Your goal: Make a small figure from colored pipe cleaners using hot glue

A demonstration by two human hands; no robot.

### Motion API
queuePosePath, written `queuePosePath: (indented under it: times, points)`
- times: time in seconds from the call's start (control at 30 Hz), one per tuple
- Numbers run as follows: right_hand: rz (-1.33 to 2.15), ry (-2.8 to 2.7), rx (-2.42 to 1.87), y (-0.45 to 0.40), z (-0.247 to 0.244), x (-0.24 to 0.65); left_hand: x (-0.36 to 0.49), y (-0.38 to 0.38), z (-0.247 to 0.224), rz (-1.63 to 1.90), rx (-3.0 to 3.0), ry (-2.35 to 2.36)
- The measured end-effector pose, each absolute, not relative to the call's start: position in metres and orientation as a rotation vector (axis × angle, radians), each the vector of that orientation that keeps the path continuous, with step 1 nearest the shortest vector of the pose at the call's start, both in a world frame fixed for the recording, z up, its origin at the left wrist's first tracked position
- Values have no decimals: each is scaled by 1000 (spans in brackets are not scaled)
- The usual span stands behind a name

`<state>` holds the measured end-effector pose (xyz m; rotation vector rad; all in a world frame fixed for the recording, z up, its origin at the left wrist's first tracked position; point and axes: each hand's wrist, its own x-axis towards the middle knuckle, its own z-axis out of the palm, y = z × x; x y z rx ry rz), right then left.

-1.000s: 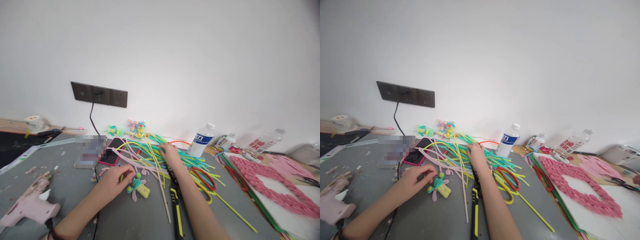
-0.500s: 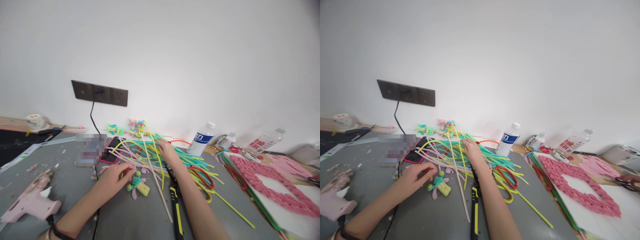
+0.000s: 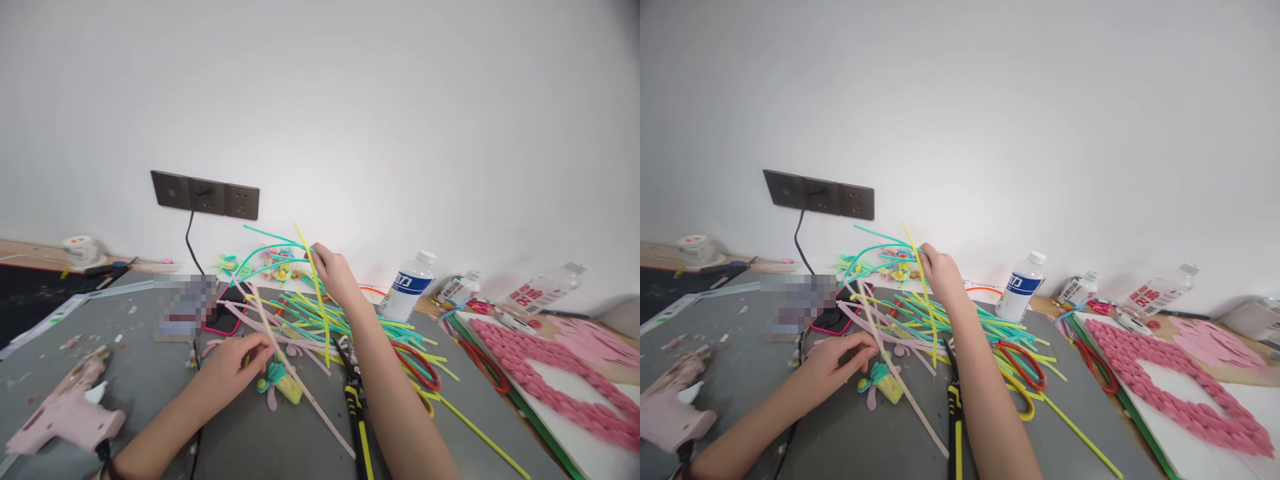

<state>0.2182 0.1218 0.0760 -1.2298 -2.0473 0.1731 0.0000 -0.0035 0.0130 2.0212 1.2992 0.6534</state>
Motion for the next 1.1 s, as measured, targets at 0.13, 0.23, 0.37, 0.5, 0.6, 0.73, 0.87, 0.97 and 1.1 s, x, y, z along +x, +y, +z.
queuePosePath:
  times: [0.13, 0.23, 0.37, 0.5, 0.6, 0.73, 0.87, 0.97, 1.1]
  points:
    - [121, -1943, -1261, 121, 83, 226, -1, -3, 11, 661, 2018, 1300]
    - [145, -2070, -1373, 114, 90, 240, -1, -3, 11, 649, 2027, 1304]
    - [404, -2266, -1617, 100, 100, 257, -1, -3, 10, 642, 2038, 1294]
    - [197, -2135, -1469, 97, 108, 261, -1, -2, 7, 647, 2039, 1311]
    - [-30, -1963, -1381, 98, 113, 260, -1, -2, 5, 680, 2022, 1302]
    - [-108, -1897, -1427, 93, 117, 263, -3, -2, 3, 723, 2016, 1281]
    - [137, -1991, -1499, 84, 122, 267, -3, -3, 4, 739, 2032, 1294]
    - [344, -2052, -1460, 82, 125, 265, -3, -2, 4, 733, 2040, 1313]
    - [686, -2130, -1453, 89, 116, 260, -3, -3, 5, 730, 2032, 1309]
